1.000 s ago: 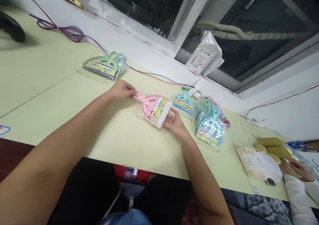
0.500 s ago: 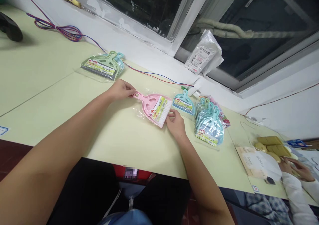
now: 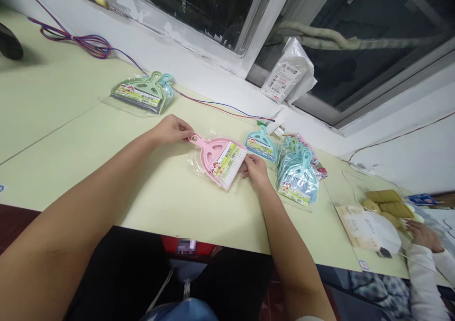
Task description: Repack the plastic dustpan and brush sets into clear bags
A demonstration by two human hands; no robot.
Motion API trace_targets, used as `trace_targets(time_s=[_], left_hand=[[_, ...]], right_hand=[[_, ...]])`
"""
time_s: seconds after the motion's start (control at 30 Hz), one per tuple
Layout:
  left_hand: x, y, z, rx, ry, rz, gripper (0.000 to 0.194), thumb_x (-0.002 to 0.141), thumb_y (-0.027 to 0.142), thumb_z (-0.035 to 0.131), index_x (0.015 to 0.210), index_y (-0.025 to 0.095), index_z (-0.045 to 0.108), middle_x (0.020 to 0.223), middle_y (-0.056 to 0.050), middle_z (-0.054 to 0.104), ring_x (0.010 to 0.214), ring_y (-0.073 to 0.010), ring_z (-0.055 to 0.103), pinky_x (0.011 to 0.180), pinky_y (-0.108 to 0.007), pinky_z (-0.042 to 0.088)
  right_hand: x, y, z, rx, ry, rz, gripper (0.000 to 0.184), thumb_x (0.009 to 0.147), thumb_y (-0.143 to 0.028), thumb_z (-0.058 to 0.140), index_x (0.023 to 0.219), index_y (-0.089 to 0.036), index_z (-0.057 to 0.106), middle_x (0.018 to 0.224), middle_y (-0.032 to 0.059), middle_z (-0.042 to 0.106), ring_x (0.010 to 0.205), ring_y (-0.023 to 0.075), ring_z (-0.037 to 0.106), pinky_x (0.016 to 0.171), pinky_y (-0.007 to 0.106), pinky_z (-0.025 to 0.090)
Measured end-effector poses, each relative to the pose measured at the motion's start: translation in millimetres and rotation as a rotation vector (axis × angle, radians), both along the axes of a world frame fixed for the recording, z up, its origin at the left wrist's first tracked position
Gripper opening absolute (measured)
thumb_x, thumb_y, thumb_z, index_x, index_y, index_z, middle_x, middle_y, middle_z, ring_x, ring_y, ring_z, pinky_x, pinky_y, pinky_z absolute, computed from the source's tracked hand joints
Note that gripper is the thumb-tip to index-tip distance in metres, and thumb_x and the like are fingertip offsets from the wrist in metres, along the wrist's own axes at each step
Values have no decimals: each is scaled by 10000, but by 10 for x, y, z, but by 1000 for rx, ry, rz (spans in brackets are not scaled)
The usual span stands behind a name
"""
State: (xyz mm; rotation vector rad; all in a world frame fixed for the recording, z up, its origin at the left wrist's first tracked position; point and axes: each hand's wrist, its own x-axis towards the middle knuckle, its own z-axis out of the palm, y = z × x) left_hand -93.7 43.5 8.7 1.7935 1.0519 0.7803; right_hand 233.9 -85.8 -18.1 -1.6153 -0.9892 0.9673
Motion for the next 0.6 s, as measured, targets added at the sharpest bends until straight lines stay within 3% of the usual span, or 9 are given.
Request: trace_targets(time_s=[0.1,0.2,0.3,0.43,0.6], left_hand=[[11,-16,19,-8,-16,-3,349,716,451,813,915,166,852,879,-98,809,780,-211,738,746,-277,582],[13,-17,22,-19,-27,-7,355,706,456,822,915,172,854,878,-97,809,776,-209,738,741,-274,584],[1,-3,6,-12,-26,-4,344,708,450,822,912,176,855,873,-95,808,759,-203,734,730,-272,583],[-16,14,-12,-19,-39,-1,337,706,433,820,912,169,854,877,-104,808,764,-212,739,743,-288,591],[-12,12,-5,-7,-19,13,319,700,433,813,895,183,855,867,-91,809,770,-214,740,754,-286,589]], right_hand=[[-17,-21,4,75,-113,49,281,750,-277,745,1024,-225,708,758,-6,730,505,124,632,330,186,444],[-44,-35,4,115,-177,55,191,786,-322,718,951,-226,719,736,-11,716,485,112,606,326,177,425],[-33,-26,17,36,-52,30,230,822,-435,705,793,-210,670,667,13,679,479,123,606,311,181,369],[49,-22,61,-44,164,14,288,807,-467,735,771,-198,640,636,2,641,398,65,451,294,173,210],[83,-29,83,-51,261,-26,307,798,-481,753,806,-187,668,643,-10,613,439,62,442,314,163,227]])
